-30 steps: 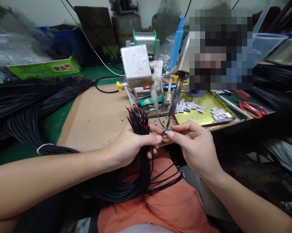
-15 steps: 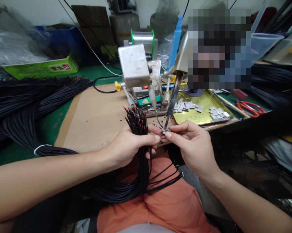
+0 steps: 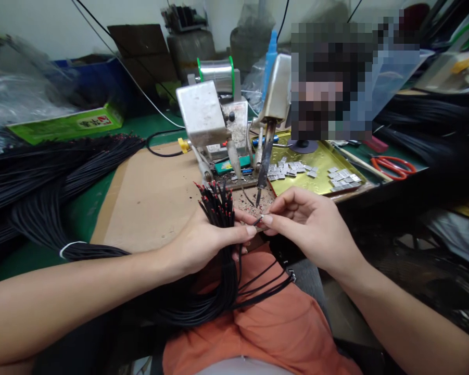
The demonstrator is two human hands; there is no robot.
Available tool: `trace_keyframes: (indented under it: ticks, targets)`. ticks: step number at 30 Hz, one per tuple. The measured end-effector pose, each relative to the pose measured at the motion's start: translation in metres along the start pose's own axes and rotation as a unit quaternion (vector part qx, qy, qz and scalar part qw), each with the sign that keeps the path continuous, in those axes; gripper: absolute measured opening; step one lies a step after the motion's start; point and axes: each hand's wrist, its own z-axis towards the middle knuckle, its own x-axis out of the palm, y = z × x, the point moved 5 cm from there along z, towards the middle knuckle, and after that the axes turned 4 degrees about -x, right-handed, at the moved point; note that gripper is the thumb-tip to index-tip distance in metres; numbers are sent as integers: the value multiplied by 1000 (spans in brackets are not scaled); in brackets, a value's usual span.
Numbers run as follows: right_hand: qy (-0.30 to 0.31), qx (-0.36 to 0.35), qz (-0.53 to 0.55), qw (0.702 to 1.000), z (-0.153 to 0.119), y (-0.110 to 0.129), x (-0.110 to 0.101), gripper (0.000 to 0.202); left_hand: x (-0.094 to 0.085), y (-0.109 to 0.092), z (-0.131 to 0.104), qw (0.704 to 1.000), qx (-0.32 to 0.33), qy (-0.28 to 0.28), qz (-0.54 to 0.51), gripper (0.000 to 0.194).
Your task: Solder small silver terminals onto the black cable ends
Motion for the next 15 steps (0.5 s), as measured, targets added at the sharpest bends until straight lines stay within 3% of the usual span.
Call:
trace_keyframes:
  ticks: [3,6,9,11,15]
  targets:
    - [96,18,-34,995,2,8,-12,16,4,-1,-2,999,13,24,32,26]
    - [196,16,-153,968,2,16,-30,8,7,-3,-4,998,13,41,50,26]
    - [162,-28,-233,959,2,25,-34,13,11,-4,-6,996,-8,64,54,24]
    - [123,-46,-200,971,-1,26,-20,13,15,-6,-7,993,-10,89,72,22]
    - [99,-76,-118,985,-9,21,19,9,20,-13,-9,983,28,107,146,20]
